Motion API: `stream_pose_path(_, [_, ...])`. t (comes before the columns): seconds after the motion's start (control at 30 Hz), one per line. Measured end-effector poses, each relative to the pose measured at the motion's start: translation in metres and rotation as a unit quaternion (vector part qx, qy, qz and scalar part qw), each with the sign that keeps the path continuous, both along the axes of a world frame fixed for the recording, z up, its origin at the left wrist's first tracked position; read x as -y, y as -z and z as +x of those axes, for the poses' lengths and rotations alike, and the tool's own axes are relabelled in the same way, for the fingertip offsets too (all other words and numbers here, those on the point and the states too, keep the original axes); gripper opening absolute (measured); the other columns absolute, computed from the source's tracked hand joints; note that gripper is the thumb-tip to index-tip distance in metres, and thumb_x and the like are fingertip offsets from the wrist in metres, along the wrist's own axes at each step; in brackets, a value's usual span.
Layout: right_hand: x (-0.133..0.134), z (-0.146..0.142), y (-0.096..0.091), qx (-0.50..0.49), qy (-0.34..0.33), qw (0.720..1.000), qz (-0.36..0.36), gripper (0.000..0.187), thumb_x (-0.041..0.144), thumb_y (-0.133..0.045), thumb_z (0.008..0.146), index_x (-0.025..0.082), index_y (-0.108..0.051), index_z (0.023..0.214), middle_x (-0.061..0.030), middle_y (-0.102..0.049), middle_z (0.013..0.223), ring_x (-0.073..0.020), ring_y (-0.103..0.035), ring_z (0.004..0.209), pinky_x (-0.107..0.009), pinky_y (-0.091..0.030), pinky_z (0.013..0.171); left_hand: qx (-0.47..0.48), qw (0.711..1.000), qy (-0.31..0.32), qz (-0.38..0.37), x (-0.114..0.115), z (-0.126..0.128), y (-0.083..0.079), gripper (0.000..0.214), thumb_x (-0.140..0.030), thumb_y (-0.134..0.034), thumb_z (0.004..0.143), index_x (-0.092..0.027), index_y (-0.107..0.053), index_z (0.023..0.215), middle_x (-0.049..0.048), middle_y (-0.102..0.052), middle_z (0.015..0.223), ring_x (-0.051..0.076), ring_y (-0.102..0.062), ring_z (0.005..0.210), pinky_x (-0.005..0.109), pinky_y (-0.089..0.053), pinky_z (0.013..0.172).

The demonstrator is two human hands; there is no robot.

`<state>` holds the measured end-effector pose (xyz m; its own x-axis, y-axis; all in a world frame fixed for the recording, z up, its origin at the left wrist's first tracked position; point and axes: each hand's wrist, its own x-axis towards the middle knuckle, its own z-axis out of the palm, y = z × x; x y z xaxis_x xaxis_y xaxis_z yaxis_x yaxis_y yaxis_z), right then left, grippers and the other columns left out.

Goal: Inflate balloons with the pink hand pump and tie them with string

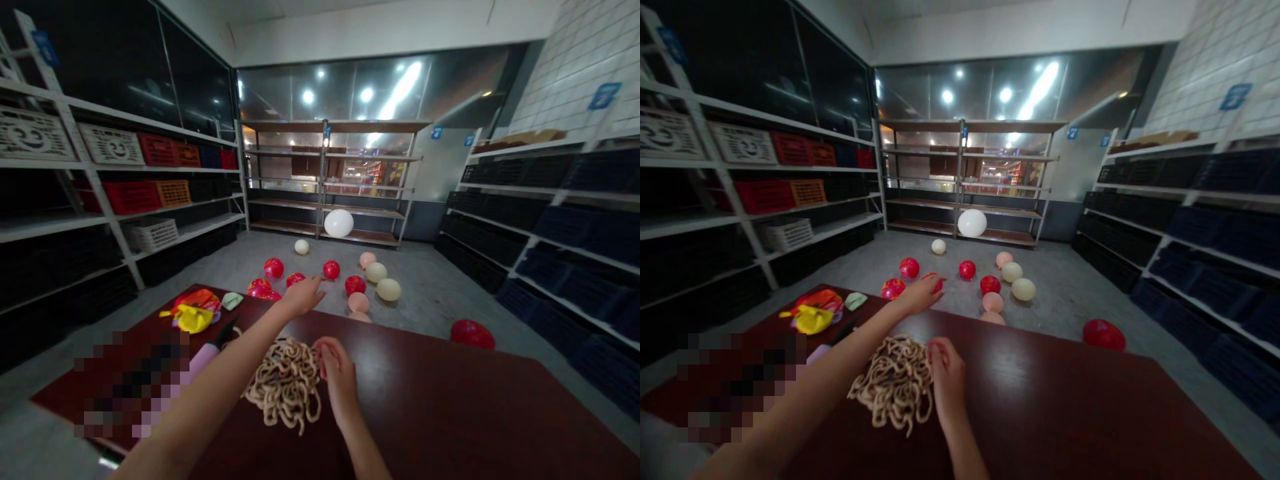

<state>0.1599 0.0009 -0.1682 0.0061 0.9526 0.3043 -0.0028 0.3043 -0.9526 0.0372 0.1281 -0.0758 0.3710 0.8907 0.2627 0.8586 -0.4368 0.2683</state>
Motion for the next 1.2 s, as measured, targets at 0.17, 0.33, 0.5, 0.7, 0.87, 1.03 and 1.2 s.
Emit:
stream_pose_path(0.17, [0.009,-0.007,0.0,-0.018,-0.033,0.998,-0.049,0.032,0.056,-0.06,0.081,0.025,-0.065,0.084,0.0016,-0.056,0.065,-0.0127,-0.045,0.049,-0.026,-0.036,0.043,0.013,0.998,-0.057,-0.009,0.032,-0.06,0.001,0.047,-0.037,-0.045,0.096,-0.018,-0.048,0.138,0.0124,-0.054,0.142,0.027,-0.054,0.128,0.039,-0.043,0.104])
stream_pose_path(0.33, [0.014,-0.017,0.009,0.027,-0.08,0.995,-0.058,0.033,0.055,-0.063,0.081,0.023,-0.068,0.087,0.0,-0.058,0.069,-0.0131,-0.047,0.052,-0.026,-0.035,0.046,0.019,0.989,-0.145,-0.01,0.077,-0.134,0.015,0.048,-0.038,-0.046,0.096,-0.013,-0.049,0.136,0.0164,-0.055,0.139,0.028,-0.054,0.127,0.038,-0.042,0.104])
stream_pose_path(0.5, [0.016,-0.038,0.011,0.08,-0.128,0.987,-0.054,0.033,0.054,-0.063,0.081,0.022,-0.07,0.088,-0.0012,-0.061,0.072,-0.013,-0.049,0.053,-0.027,-0.037,0.047,0.007,0.971,-0.236,-0.043,0.128,-0.188,0.044,0.061,-0.05,-0.054,0.09,-0.011,-0.048,0.136,0.0201,-0.056,0.135,0.032,-0.054,0.125,0.042,-0.043,0.101])
stream_pose_path(0.7, [0.023,-0.088,0.004,0.101,-0.237,0.962,-0.085,0.029,0.047,-0.061,0.084,0.02,-0.069,0.092,-0.0016,-0.063,0.074,-0.0115,-0.054,0.054,-0.025,-0.041,0.049,0.027,0.956,-0.283,-0.077,0.167,-0.2,0.071,0.06,-0.052,-0.057,0.084,-0.015,-0.053,0.131,0.0184,-0.063,0.124,0.034,-0.061,0.113,0.043,-0.049,0.091])
stream_pose_path(0.87, [0.024,-0.137,0.012,0.055,-0.251,0.95,-0.176,0.032,0.046,-0.067,0.076,0.018,-0.065,0.093,-0.0025,-0.065,0.076,-0.0125,-0.058,0.055,-0.025,-0.048,0.046,0.06,0.957,-0.274,-0.076,0.171,-0.202,0.076,0.051,-0.043,-0.054,0.087,-0.014,-0.055,0.129,0.0185,-0.067,0.116,0.034,-0.064,0.108,0.044,-0.05,0.087])
stream_pose_path(1.03, [0.025,-0.169,0.019,-0.025,-0.256,0.929,-0.266,0.042,0.047,-0.068,0.077,0.022,-0.057,0.109,-0.0035,-0.069,0.087,-0.0143,-0.065,0.063,-0.029,-0.055,0.057,0.237,0.936,-0.254,-0.052,0.164,-0.202,0.08,0.053,-0.035,-0.062,0.083,-0.015,-0.054,0.132,0.0163,-0.067,0.122,0.031,-0.066,0.106,0.042,-0.05,0.091])
stream_pose_path(1.2, [0.033,-0.181,0.004,-0.153,-0.262,0.917,-0.259,0.038,0.039,-0.062,0.086,0.024,-0.053,0.12,-0.007,-0.069,0.106,-0.0124,-0.067,0.074,-0.022,-0.05,0.058,0.406,0.899,-0.154,-0.057,0.151,-0.194,0.085,0.038,-0.034,-0.058,0.089,-0.014,-0.062,0.121,0.0138,-0.07,0.115,0.022,-0.069,0.095,0.034,-0.054,0.083])
